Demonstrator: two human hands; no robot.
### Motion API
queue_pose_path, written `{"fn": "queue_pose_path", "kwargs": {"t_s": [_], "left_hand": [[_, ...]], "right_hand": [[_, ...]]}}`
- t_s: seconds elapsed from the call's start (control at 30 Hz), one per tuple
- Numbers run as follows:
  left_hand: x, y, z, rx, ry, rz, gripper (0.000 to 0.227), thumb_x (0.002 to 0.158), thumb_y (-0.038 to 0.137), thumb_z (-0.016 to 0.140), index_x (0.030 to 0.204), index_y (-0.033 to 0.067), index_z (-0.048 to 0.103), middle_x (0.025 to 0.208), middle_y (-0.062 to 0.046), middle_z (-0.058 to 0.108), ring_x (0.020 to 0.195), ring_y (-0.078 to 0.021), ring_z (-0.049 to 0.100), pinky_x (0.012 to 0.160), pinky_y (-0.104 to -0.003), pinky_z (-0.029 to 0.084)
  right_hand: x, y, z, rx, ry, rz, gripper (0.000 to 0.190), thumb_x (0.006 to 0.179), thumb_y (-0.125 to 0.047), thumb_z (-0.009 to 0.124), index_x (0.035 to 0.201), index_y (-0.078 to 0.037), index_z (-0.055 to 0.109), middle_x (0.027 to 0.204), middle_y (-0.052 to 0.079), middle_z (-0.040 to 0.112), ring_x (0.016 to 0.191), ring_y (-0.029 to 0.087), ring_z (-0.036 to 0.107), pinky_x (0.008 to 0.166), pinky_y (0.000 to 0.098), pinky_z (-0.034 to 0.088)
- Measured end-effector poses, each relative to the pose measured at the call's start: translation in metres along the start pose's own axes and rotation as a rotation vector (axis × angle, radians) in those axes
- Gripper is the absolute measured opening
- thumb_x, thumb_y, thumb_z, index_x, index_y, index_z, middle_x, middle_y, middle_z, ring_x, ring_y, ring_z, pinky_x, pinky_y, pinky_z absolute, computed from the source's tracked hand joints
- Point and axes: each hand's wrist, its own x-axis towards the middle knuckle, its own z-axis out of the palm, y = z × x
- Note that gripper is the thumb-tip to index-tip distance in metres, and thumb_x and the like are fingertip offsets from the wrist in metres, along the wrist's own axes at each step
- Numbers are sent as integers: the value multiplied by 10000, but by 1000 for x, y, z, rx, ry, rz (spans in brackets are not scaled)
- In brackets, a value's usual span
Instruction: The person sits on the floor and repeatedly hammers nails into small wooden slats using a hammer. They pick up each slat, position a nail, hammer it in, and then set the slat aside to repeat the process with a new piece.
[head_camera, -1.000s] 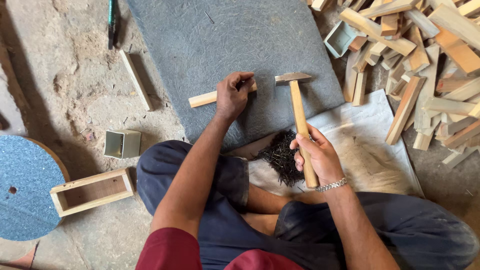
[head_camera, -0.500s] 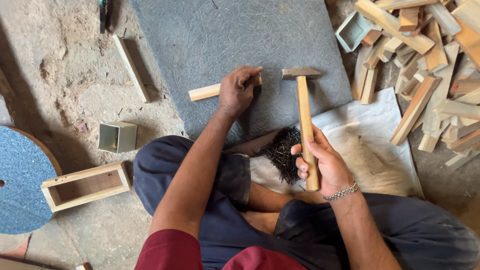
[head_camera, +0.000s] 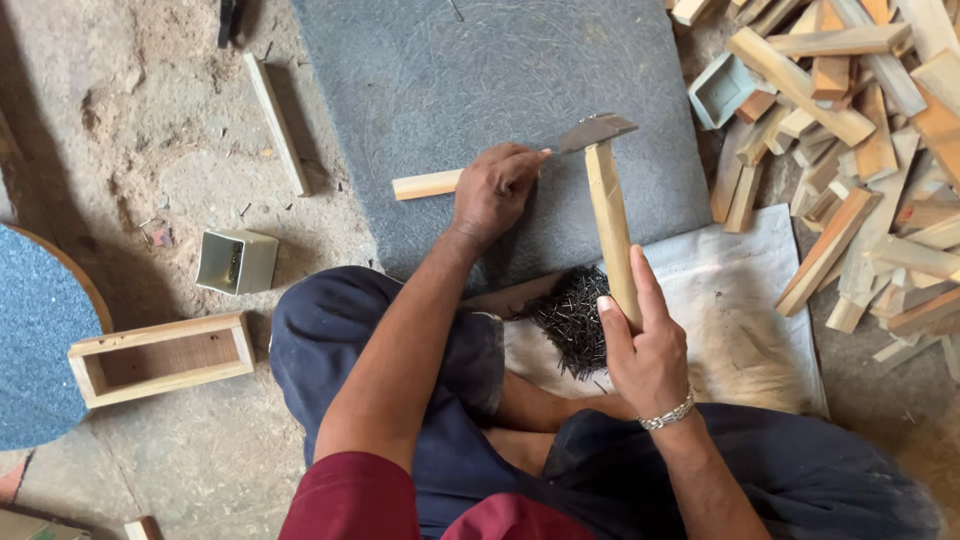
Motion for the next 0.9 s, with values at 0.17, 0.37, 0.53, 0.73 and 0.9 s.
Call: {"fn": "queue_pose_path", "kwargs": {"t_s": [0.17,0.37,0.53,0.73,0.9], "left_hand": [[-2,0,2,-106,-27,-173,585,912,100,778,1431,223,536,1006,-22,759,865,-205,728,814,-344,601],[-4,0,1,-150,-17,-202,843,890,93,800,1578,272,346,991,-11,768,865,-194,750,806,-344,606],[-2,-2,-1,-193,-31,-253,863,890,83,795,1589,271,326,977,-18,772,854,-198,756,790,-349,604],[5,-1,-2,-209,-36,-226,906,897,77,793,1613,262,270,986,-35,770,834,-205,750,773,-355,606],[-2,2,-9,-280,-72,-241,1008,821,31,827,1602,198,212,1158,-106,642,778,-225,683,736,-373,586]], "right_hand": [[6,-14,6,-98,18,-237,616,1001,-178,647,1565,-48,436,1248,296,698,1027,365,740,792,404,603],[7,-13,0,-116,86,-285,577,1017,-129,669,1548,-58,454,1147,275,718,966,317,759,762,365,615],[-1,-16,6,-52,195,-404,543,1019,-76,680,1506,43,470,1028,218,717,866,274,730,691,330,596],[8,-25,5,-146,126,-287,533,930,-34,709,1435,74,574,1066,283,739,841,323,750,638,414,591],[-14,-19,-12,-127,385,-570,552,1059,-30,711,1534,55,442,1113,258,687,899,334,712,743,438,582]]}}
